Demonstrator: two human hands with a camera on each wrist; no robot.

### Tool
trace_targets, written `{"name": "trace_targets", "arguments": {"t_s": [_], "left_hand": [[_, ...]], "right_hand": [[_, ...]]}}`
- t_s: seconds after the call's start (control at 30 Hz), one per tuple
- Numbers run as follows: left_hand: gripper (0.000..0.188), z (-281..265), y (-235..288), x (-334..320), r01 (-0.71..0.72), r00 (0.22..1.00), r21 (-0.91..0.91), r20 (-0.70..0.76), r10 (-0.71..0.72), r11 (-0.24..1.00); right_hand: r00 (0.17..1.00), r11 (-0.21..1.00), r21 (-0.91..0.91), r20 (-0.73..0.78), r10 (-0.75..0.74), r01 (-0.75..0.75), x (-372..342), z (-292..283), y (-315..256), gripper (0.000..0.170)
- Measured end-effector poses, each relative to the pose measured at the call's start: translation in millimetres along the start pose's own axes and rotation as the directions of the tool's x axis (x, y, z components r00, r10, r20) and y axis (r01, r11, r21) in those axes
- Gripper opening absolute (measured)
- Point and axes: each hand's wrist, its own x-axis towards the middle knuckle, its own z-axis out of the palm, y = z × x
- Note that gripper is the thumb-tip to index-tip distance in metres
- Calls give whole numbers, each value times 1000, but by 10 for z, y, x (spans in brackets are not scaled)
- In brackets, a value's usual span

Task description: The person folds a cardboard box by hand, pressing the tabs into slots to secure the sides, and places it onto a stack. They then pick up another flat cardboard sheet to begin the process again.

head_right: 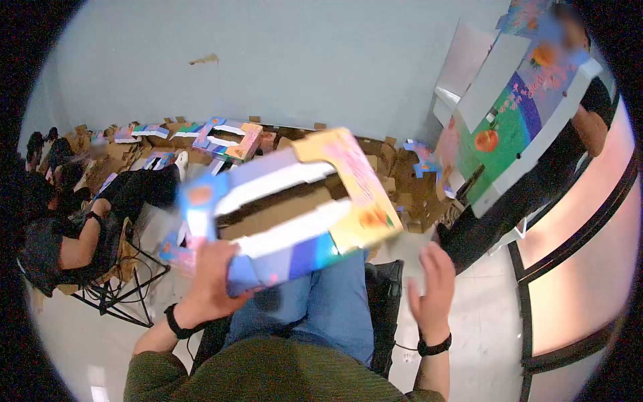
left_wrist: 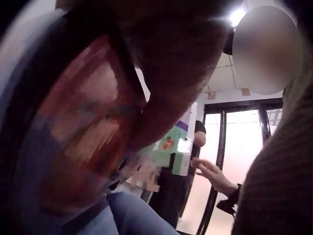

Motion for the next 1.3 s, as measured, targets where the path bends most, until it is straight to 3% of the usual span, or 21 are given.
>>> {"name": "trace_targets", "arguments": {"t_s": [0.03,0.13,0.23,0.37,0.47,0.67,0.77,0.87,1.0,1.2,1.3], "left_hand": [[90,33,81,28,-15,997,23,80,14,1000],[91,159,138,23,-69,973,38,221,59,997],[93,196,133,21,-122,954,85,286,93,989],[93,242,70,-27,-173,953,97,268,142,980],[93,273,40,-40,-179,958,86,242,154,980],[87,176,37,9,-187,930,121,341,136,975],[91,189,171,-17,-201,946,270,305,114,942],[96,273,385,28,-227,940,237,309,148,945],[84,350,782,257,-283,929,58,264,259,957],[86,511,921,403,-327,927,-63,169,333,943],[89,568,892,400,-341,913,-26,230,338,940]], "right_hand": [[994,995,6,50,-98,98,53,9,-113,57],[905,978,102,372,-205,179,135,219,-321,80],[873,980,10,453,-182,199,-7,358,-391,82],[849,959,-65,484,-210,274,-50,399,-294,84],[841,949,-24,470,-267,314,31,389,-232,86],[831,924,166,404,-382,343,229,392,-233,70],[837,916,215,377,-397,338,266,410,-254,68],[826,910,215,384,-413,355,291,429,-255,69],[827,909,218,381,-413,354,285,433,-242,70],[838,919,222,382,-391,327,268,405,-269,68],[836,920,215,386,-389,329,294,379,-320,68]]}}
